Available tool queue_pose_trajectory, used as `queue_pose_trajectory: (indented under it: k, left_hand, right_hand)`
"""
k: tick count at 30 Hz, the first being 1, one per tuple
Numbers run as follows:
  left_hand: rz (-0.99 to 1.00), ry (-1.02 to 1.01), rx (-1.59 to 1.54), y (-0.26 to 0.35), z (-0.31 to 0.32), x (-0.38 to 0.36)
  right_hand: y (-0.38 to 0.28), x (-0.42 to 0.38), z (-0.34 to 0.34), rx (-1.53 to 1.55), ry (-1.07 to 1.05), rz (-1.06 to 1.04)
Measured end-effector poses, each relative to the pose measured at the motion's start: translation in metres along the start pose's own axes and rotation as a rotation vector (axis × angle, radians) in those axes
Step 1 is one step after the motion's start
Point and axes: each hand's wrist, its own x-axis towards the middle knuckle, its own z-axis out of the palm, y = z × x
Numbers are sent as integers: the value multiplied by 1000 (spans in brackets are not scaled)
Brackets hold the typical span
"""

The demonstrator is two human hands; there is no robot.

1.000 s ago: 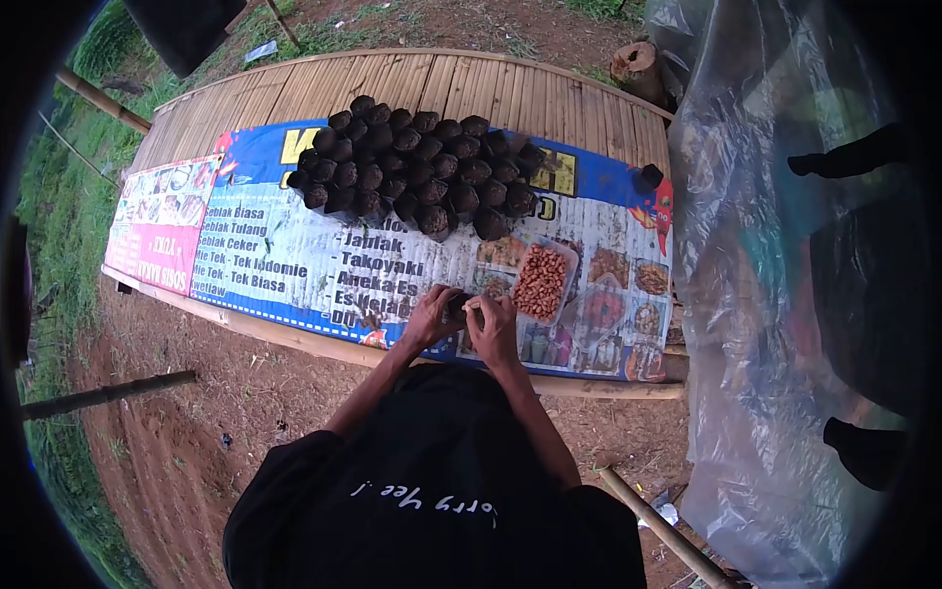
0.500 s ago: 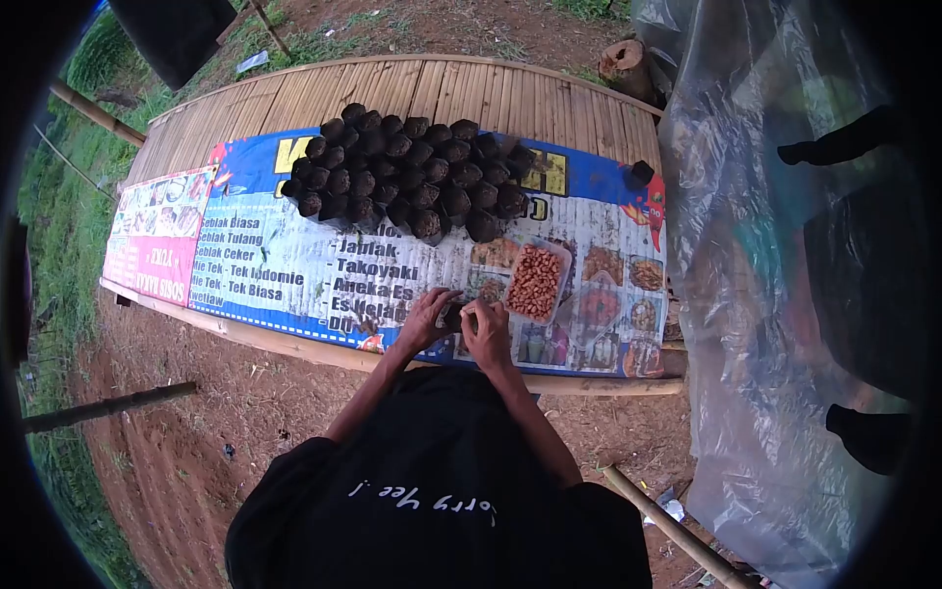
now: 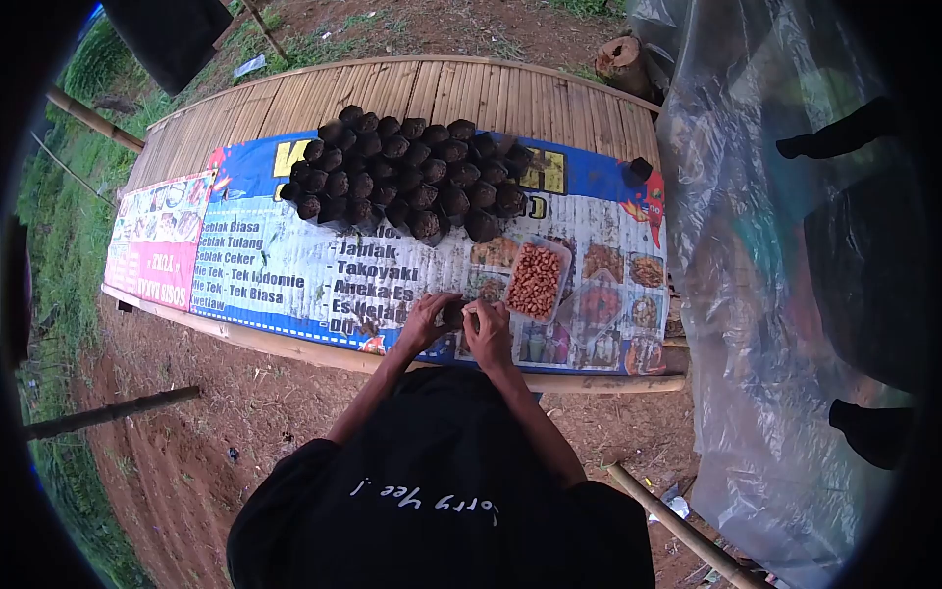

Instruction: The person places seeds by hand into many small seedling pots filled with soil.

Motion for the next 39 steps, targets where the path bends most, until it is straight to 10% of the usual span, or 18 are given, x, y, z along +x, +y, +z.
queue_pose_trajectory:
  k: [39]
  left_hand:
    - [5, 8, 27, 2, -4, 6]
  right_hand:
    - [0, 10, 3, 19, -16, -18]
